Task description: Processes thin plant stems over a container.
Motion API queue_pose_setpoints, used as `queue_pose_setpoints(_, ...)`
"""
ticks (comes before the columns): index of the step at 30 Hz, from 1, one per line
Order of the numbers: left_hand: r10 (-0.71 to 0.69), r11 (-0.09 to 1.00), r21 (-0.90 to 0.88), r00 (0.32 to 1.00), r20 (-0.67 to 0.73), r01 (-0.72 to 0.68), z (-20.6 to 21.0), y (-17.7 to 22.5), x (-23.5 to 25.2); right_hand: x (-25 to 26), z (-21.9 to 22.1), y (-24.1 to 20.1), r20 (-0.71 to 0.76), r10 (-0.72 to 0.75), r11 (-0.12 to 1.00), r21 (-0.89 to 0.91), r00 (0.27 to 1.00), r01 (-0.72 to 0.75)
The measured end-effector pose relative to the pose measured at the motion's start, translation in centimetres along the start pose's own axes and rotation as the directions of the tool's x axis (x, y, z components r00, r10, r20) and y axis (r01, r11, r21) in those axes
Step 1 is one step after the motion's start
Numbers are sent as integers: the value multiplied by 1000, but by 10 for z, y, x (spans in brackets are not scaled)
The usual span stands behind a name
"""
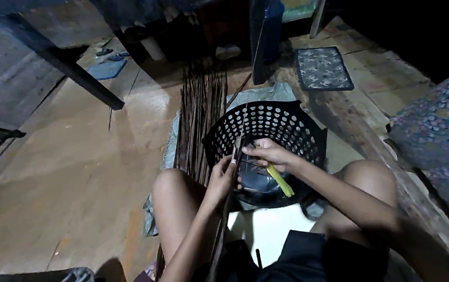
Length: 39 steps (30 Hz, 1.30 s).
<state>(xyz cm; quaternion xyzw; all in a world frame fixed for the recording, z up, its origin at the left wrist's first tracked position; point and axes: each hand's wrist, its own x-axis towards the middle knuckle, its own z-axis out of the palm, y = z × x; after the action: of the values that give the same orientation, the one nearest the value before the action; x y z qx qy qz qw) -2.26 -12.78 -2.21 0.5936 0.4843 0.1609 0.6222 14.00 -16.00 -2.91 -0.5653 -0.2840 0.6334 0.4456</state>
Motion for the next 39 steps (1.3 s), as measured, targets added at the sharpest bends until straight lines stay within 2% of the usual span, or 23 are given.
queue_pose_setpoints(3, -26, 999, -28, 999, -23, 26, 0, -6, 4, -2, 7, 5, 59, -9, 999, -35, 998, 12)
queue_pose_setpoints(5, -51, 998, -46, 999, -16, 51, 2, -9, 6, 1, 14, 8, 22, -12, 998, -59, 1000, 13)
queue_pose_setpoints(8, -64, 997, -44, 998, -10, 63, 2, -13, 4, 7, 17, 11, -53, 56, 995, -85, 997, -60)
queue_pose_setpoints(13, -10, 1000, 20, 999, -31, 11, 0, -22, 5, 11, 24, 14, -22, 127, 982, -138, 992, -129)
queue_pose_setpoints(16, -60, 996, 65, 998, 22, 58, -2, -24, -5, 14, 25, 9, -122, 113, 984, -126, 986, -129)
queue_pose_setpoints(19, -115, 989, 111, 987, 116, 102, -7, -34, -32, 30, 7, 5, -268, 55, 988, -125, 962, -91)
queue_pose_setpoints(21, -161, 987, 22, 978, 135, 160, -7, -43, -45, 39, -12, 3, -281, 17, 994, -103, 960, -48)
queue_pose_setpoints(24, -211, 952, -202, 972, 105, 229, -9, -48, -49, 39, -31, -3, -84, 49, 998, -45, 995, -53)
queue_pose_setpoints(27, -235, 906, -343, 969, 82, 249, -10, -44, -43, 25, -24, -6, 140, 121, 991, 46, 983, -129)
queue_pose_setpoints(30, -249, 868, -430, 967, 61, 250, -5, -37, -39, 6, -8, -2, 339, 168, 985, -95, 926, -144)
queue_pose_setpoints(33, -205, 849, -486, 977, 59, 208, 2, -35, -38, 0, -1, 9, 521, 216, 974, -178, 826, -142)
queue_pose_setpoints(36, -201, 823, -519, 973, 111, 229, 5, -34, -37, 3, -4, 13, 566, 254, 965, -206, 785, -163)
queue_pose_setpoints(39, -225, 774, -563, 957, 185, 291, 4, -34, -35, 9, -14, 14, 538, 245, 967, -192, 807, -167)
